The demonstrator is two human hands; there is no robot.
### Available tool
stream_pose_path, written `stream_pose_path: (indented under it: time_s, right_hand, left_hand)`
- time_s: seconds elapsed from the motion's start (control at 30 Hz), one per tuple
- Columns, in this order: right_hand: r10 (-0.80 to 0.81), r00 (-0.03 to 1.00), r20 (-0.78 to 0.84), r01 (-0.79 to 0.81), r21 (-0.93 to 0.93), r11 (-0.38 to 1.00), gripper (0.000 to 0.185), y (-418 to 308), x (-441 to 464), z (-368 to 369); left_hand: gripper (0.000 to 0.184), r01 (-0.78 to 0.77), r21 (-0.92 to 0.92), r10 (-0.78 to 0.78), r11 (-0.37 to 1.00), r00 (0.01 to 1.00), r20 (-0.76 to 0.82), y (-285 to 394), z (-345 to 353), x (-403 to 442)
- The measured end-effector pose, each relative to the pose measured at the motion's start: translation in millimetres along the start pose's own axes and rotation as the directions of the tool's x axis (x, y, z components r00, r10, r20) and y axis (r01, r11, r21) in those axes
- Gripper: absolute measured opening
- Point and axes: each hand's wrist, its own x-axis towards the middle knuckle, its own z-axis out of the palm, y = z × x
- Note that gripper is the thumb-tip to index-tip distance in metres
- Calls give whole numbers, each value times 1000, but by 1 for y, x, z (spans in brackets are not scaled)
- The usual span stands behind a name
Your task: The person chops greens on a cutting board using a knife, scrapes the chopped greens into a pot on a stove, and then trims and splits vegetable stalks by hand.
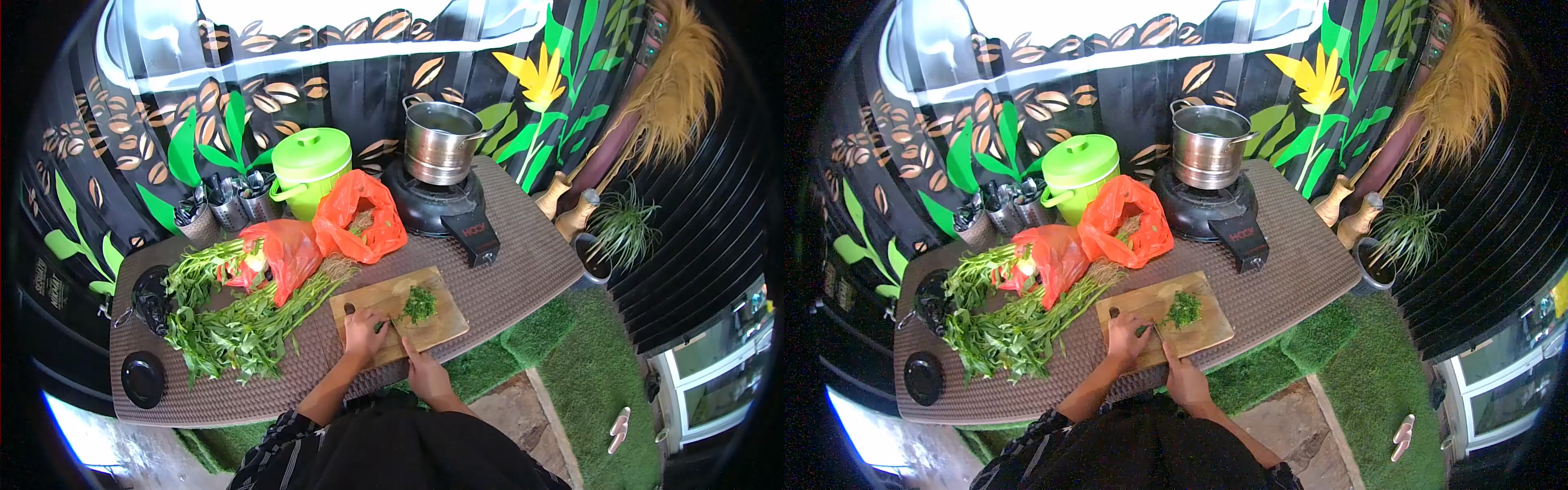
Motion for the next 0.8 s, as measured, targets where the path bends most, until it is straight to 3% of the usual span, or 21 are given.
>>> stream_pose_path:
  time_s: [0.4, 0.5, 0.57, 0.7, 0.8]
  right_hand:
    - [13, 999, 36, -11, -80, 997, 64, 5, 9, 11]
    - [31, 998, 48, -32, 33, 999, 65, 12, 12, 9]
    - [-68, 994, -85, 92, 322, 942, 59, 22, 15, 10]
    - [-83, 984, -158, 135, 358, 924, 55, 24, 12, 9]
    - [-99, 985, -144, 131, 234, 963, 58, 17, 6, 4]
  left_hand:
    - [8, -30, -63, 29, 998, 999, -16, -3, 1, 3]
    - [11, 14, -59, -13, 998, 1000, 18, -4, 4, 2]
    - [12, 16, -63, -14, 998, 1000, 25, -3, 1, 3]
    - [11, 14, -56, -14, 998, 1000, 13, -5, 3, 2]
    - [11, 7, -36, -8, 999, 1000, -1, -5, 4, 1]
